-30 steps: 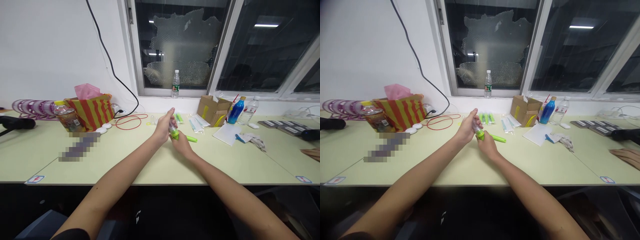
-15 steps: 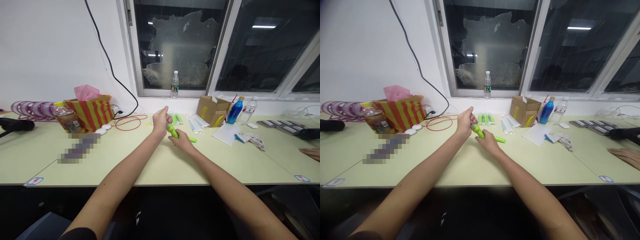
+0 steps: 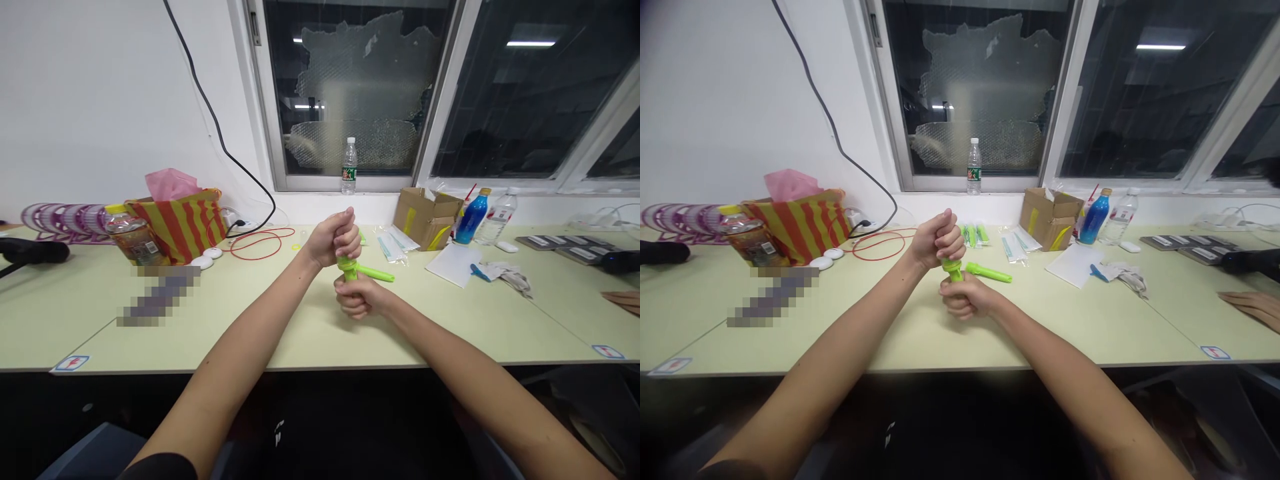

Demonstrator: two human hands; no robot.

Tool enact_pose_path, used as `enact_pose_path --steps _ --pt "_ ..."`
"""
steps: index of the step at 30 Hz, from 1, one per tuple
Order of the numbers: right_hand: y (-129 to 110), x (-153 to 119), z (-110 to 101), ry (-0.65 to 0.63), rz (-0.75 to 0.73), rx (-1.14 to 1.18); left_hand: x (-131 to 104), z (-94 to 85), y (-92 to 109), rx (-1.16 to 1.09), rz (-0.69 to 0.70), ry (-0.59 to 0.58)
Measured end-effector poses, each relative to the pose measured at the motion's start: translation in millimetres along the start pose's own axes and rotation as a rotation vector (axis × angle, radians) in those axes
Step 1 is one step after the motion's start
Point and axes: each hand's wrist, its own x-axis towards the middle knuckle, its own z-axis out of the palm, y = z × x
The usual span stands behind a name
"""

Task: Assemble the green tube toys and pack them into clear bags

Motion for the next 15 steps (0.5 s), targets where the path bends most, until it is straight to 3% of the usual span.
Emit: enact_pose_path --steps 2,3,5,8,10,12,15 --pt "-0.1 -3.2 -2.6 -0.247 0.042 0.082 0.9 3.0 1.1 -0.007 -0.019 -0.033" --pt "-0.7 -3.6 -4.4 -0.247 0.031 0.085 3.7 4.4 -0.6 0.0 -0.002 -0.013" --pt "-2.6 -1.9 -8.8 -0.023 -0.026 -0.003 13.0 5.2 -8.6 0.038 0.079 0.104" --pt "-4.5 4.7 -16.3 0.606 -0.092 -0.391 29.5 -0.9 -28.6 0.113 0.302 0.463" --pt "-3.3 8.8 -21.1 0.955 -0.092 -0.7 36.9 -6.6 -41.7 0.124 0.395 0.638" --pt "-0.7 11.1 -24.9 1.113 -0.068 -0.876 39.9 -9.7 -49.5 0.086 0.413 0.669" --pt "3.4 11.7 -26.9 1.053 -0.094 -0.83 37.8 -7.5 -48.5 0.061 0.367 0.52"
